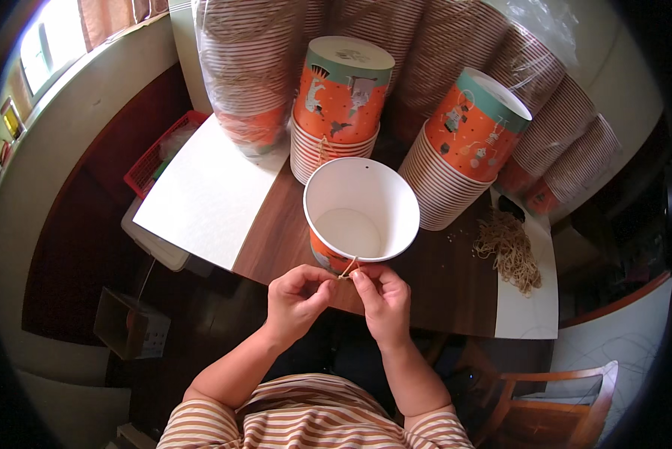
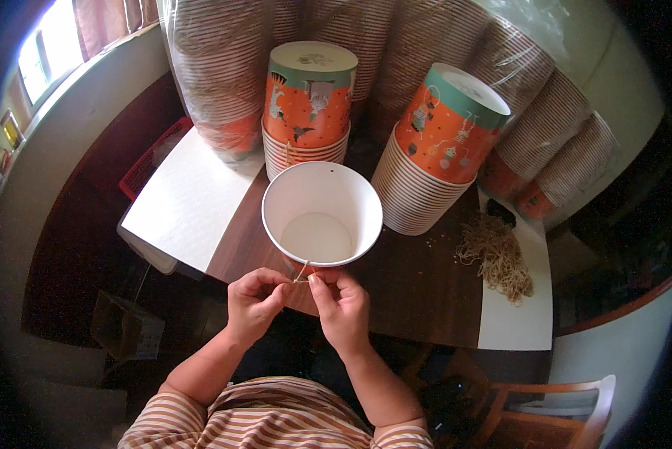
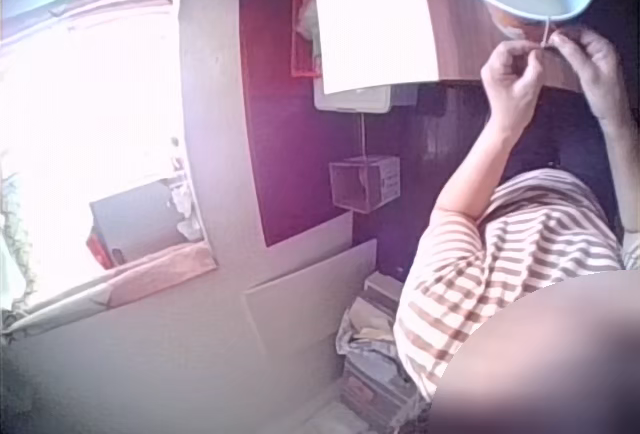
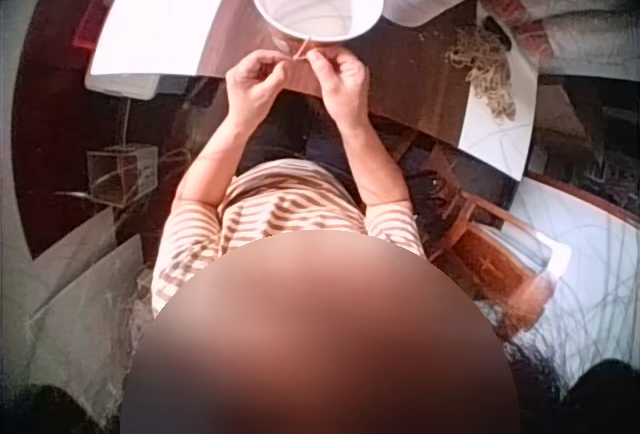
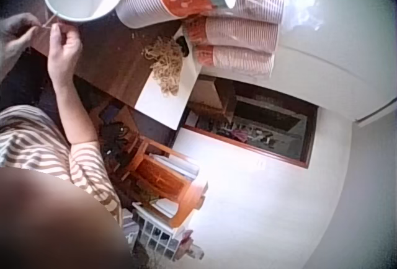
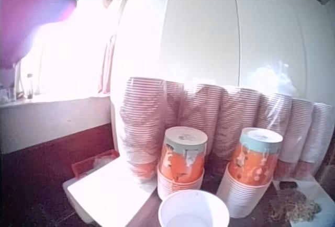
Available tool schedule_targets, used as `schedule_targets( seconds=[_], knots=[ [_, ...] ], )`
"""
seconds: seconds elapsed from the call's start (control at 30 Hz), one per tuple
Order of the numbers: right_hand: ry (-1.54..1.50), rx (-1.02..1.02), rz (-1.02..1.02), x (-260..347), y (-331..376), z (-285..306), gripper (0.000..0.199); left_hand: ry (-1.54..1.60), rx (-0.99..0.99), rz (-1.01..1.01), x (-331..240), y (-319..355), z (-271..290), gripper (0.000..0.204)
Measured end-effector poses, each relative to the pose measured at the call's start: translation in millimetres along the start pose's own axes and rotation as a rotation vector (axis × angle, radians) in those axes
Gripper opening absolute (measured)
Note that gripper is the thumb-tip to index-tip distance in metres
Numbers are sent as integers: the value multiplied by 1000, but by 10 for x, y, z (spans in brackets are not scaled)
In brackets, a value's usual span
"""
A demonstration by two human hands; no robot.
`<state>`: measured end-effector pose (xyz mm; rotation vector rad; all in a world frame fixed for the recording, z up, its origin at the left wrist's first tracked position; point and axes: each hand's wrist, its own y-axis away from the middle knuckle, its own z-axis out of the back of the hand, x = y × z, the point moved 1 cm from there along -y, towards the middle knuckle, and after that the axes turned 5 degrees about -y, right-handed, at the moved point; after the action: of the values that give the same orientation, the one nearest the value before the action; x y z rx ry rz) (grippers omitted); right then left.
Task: The person is attaching thin strings to paper buckets to serve as handles.
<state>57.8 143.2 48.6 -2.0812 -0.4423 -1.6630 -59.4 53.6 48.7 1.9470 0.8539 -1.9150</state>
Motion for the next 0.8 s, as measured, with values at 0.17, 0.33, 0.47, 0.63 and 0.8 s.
schedule_targets(
  seconds=[0.17, 0.33, 0.47, 0.63, 0.8],
  knots=[
    [-177, 60, -97, 64, 9, -44, 13, 45, 6, 6, 51, -3, 10, 4],
    [-234, 98, -156, 18, 15, -41, 13, 67, 9, -3, 46, -5, -4, 4],
    [-44, 81, -83, 16, 13, -4, 11, 93, 15, 1, 50, -3, 2, 5],
    [85, 36, 9, 80, 2, -18, 14, 116, 27, 26, 68, -6, 17, 6],
    [158, 34, 36, 60, 12, -9, 16, 273, 52, 54, -49, -32, -84, 21]
  ],
)
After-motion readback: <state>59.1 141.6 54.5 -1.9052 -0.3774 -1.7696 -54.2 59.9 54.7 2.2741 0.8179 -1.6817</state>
